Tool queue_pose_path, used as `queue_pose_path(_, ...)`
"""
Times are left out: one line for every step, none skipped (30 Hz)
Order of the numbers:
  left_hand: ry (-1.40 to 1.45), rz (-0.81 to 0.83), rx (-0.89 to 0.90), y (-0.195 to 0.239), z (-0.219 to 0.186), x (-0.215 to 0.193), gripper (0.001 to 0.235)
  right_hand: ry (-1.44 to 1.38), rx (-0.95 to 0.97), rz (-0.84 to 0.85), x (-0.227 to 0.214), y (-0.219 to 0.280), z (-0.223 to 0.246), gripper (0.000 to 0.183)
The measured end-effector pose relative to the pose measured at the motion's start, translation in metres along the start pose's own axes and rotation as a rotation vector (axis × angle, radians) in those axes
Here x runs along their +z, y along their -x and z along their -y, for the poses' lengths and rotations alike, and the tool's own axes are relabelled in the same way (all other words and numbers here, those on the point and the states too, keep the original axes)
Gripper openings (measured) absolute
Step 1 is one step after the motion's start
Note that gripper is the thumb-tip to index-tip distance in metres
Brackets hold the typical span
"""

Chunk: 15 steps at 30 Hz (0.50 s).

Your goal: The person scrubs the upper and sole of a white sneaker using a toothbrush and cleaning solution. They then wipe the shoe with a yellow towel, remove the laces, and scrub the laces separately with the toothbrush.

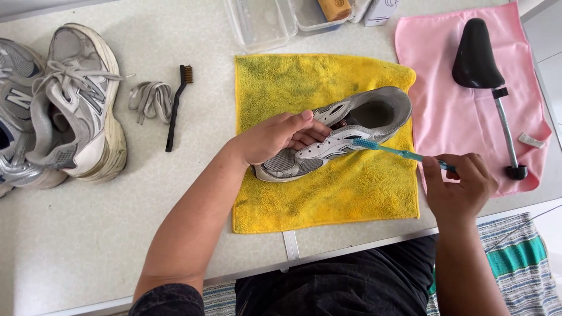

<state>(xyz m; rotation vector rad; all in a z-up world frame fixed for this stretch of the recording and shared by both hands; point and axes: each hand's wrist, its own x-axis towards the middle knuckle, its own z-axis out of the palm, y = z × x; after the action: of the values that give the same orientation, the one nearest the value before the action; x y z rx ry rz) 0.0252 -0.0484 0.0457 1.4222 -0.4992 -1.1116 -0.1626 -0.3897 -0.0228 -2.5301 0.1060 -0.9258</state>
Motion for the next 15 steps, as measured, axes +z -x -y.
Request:
queue_pose_path(0.004,-0.004,0.000,-0.001,0.002,-0.001,0.086,-0.002,-0.003,0.005,0.003,0.000,0.006,0.025)
queue_pose_path(-0.011,0.007,0.010,-0.002,0.002,-0.001,0.086,-0.054,0.001,0.137,0.006,0.000,0.014,0.021)
queue_pose_path(-0.026,0.017,0.020,-0.003,0.003,-0.002,0.087,-0.105,0.003,0.270,0.008,0.001,0.021,0.017)
queue_pose_path(-0.028,0.020,0.022,-0.003,0.003,-0.001,0.087,-0.103,0.003,0.266,0.007,0.000,0.023,0.017)
queue_pose_path(-0.011,0.015,0.012,-0.003,0.003,-0.001,0.085,-0.067,0.011,0.234,0.007,-0.001,0.026,0.017)
queue_pose_path(0.008,0.005,0.004,-0.003,0.004,-0.001,0.084,-0.033,0.015,0.205,0.007,-0.003,0.028,0.017)
queue_pose_path(0.008,0.004,0.007,-0.005,0.002,-0.002,0.084,-0.032,0.012,0.204,0.007,-0.006,0.032,0.017)
queue_pose_path(0.000,0.011,0.021,-0.003,0.002,-0.002,0.085,-0.071,-0.016,0.199,0.007,-0.006,0.038,0.018)
queue_pose_path(-0.008,0.017,0.036,-0.002,0.003,-0.002,0.086,-0.109,-0.043,0.194,0.007,-0.005,0.043,0.019)
queue_pose_path(-0.007,0.021,0.034,-0.002,0.007,-0.003,0.086,-0.107,-0.040,0.195,0.011,0.000,0.046,0.019)
queue_pose_path(-0.010,0.046,0.106,-0.003,0.012,-0.003,0.088,-0.112,-0.043,0.216,0.015,0.005,0.049,0.018)
queue_pose_path(-0.017,0.070,0.184,-0.004,0.014,-0.006,0.090,-0.118,-0.052,0.231,0.020,0.007,0.051,0.019)
queue_pose_path(-0.021,0.072,0.186,-0.005,0.007,-0.004,0.090,-0.116,-0.053,0.227,0.011,-0.003,0.045,0.019)
queue_pose_path(-0.032,0.038,0.101,-0.002,0.002,-0.002,0.088,-0.064,-0.055,0.207,0.001,-0.012,0.040,0.020)
queue_pose_path(-0.043,0.006,0.015,0.000,-0.003,0.000,0.087,-0.011,-0.057,0.187,-0.008,-0.021,0.035,0.021)
